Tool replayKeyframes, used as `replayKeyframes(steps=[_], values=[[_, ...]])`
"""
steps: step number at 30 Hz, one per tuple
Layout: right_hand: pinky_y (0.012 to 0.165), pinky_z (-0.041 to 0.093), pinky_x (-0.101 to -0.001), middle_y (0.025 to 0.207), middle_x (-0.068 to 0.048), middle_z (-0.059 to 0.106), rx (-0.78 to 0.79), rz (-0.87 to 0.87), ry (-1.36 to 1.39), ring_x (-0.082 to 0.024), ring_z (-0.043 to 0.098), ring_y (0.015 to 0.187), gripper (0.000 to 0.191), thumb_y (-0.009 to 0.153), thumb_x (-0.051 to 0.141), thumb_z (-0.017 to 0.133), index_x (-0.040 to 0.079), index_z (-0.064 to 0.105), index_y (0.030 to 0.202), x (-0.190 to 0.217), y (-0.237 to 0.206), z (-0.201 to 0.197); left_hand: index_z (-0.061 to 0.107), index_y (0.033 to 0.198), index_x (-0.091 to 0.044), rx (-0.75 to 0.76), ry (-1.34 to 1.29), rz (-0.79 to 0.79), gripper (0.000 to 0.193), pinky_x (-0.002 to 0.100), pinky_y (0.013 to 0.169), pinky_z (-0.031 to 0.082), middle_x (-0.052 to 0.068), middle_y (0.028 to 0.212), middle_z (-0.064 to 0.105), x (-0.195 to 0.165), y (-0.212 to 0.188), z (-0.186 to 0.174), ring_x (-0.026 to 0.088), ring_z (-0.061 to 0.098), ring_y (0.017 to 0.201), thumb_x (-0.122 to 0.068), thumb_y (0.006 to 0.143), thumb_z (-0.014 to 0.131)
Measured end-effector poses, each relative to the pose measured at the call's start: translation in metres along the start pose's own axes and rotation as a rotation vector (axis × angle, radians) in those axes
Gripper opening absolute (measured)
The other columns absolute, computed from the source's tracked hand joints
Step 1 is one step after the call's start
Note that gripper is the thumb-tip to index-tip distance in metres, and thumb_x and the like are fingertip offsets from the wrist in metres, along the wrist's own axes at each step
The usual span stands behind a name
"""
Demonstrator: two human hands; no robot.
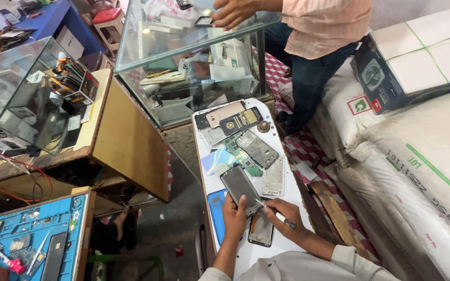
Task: The person sits at a workbench and uses a handheld prying tool to work along the edge of a smartphone with a blue case, repeatedly running the tool around the phone's seam while holding the phone steady with the other hand. Disassembled phone parts and other phones lie on the bench around them.
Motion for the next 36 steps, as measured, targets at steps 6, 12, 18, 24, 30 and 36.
replayKeyframes(steps=[6, 12, 18, 24, 30, 36], values=[[0.065, 0.057, -0.0284, 0.083, -0.01, 0.076, -0.034, 0.126, 0.03, -0.016, 0.073, 0.07, 0.015, 0.092, 0.008, 0.068, -0.002, 0.073, 0.102, -0.008, 0.001, -0.002, 0.058, 0.124, -0.001, -0.014, 0.017, -0.078, 0.03, 0.026, 0.075, 0.053, 0.007, 0.102, 0.074, 0.001, -0.001, 0.0, 0.01, 0.066, 0.087, -0.019, 0.1, 0.06], [0.063, 0.056, -0.0277, 0.085, -0.011, 0.074, 0.06, -0.059, -0.018, -0.014, 0.072, 0.07, 0.02, 0.09, 0.009, 0.07, -0.003, 0.072, 0.106, 0.008, 0.0, 0.008, 0.058, 0.127, 0.001, -0.009, -0.004, 0.02, 0.032, 0.026, 0.081, 0.053, 0.006, 0.107, 0.072, -0.004, 0.0, 0.0, 0.009, 0.064, 0.093, -0.02, 0.103, 0.061], [0.065, 0.058, -0.0285, 0.085, -0.011, 0.076, -0.033, 0.085, -0.033, -0.016, 0.074, 0.07, 0.017, 0.09, 0.007, 0.069, -0.002, 0.073, 0.104, -0.005, 0.001, -0.001, 0.058, 0.128, 0.001, -0.009, 0.042, 0.048, 0.034, 0.024, 0.081, 0.053, 0.006, 0.107, 0.072, -0.003, 0.0, 0.0, 0.008, 0.064, 0.093, -0.023, 0.104, 0.061], [0.068, 0.059, -0.0294, 0.088, -0.012, 0.077, -0.013, 0.039, -0.03, -0.018, 0.076, 0.074, 0.019, 0.089, 0.008, 0.07, -0.003, 0.072, 0.105, -0.002, 0.0, 0.001, 0.057, 0.128, -0.001, -0.021, -0.027, -0.034, 0.034, 0.025, 0.078, 0.052, 0.005, 0.105, 0.072, 0.003, 0.0, 0.0, 0.009, 0.063, 0.09, -0.023, 0.102, 0.061], [0.067, 0.059, -0.0278, 0.087, -0.012, 0.076, 0.044, -0.024, -0.011, -0.015, 0.075, 0.074, 0.02, 0.091, 0.01, 0.069, -0.004, 0.072, 0.105, 0.005, 0.0, 0.005, 0.059, 0.126, 0.001, -0.02, 0.046, 0.062, 0.032, 0.025, 0.083, 0.052, 0.007, 0.107, 0.072, -0.009, 0.0, 0.001, 0.009, 0.063, 0.094, -0.021, 0.104, 0.061], [0.064, 0.058, -0.0277, 0.083, -0.011, 0.077, -0.063, 0.137, -0.015, -0.015, 0.073, 0.069, 0.02, 0.091, 0.011, 0.068, -0.003, 0.073, 0.105, -0.007, 0.002, -0.004, 0.059, 0.127, 0.001, -0.024, 0.054, -0.006, 0.032, 0.026, 0.081, 0.053, 0.007, 0.106, 0.073, -0.006, 0.0, 0.001, 0.01, 0.065, 0.093, -0.021, 0.103, 0.061]])
Point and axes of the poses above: each hand's wrist, its own y-axis towards the middle knuckle, its own z-axis out of the palm, x = y × z, the point moved 8 cm from there along y, towards the middle knuckle
